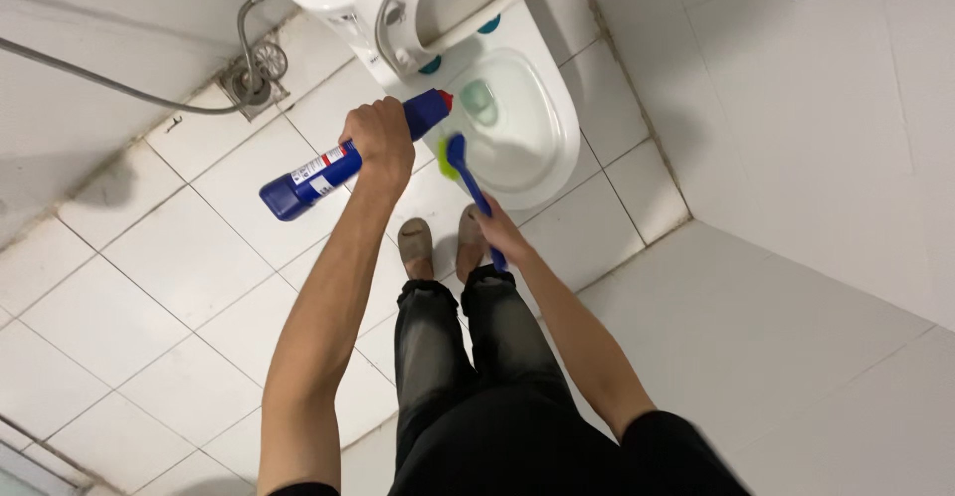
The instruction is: The person applies toilet cleaner from a blue bottle into the bowl and scrubs the interior with a blue and green toilet brush. The person repeatedly applies cleaner and scrubs the bowl surface throughout the clip.
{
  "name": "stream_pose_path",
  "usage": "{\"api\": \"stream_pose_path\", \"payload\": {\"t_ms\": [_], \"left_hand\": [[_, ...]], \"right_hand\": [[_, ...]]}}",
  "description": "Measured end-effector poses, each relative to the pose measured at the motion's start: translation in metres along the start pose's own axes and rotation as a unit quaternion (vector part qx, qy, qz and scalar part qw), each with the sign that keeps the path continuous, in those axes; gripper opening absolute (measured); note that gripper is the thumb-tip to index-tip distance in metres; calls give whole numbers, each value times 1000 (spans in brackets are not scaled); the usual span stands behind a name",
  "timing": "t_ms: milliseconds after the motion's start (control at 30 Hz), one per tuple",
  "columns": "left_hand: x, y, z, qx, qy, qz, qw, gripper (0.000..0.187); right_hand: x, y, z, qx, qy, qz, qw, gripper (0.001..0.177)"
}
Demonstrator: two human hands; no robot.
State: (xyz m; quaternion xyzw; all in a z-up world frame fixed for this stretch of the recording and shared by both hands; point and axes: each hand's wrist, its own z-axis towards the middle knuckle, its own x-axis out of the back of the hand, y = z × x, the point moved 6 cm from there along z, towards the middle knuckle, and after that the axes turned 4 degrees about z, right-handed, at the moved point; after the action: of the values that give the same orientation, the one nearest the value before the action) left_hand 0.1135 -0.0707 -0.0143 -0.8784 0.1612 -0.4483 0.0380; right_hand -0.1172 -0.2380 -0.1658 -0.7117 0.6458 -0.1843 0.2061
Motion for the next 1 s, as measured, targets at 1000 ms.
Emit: {"api": "stream_pose_path", "payload": {"t_ms": [1000], "left_hand": [[-53,-33,-65,-19,152,-322,934,69]], "right_hand": [[1,14,72,-27,-65,186,980,57]]}}
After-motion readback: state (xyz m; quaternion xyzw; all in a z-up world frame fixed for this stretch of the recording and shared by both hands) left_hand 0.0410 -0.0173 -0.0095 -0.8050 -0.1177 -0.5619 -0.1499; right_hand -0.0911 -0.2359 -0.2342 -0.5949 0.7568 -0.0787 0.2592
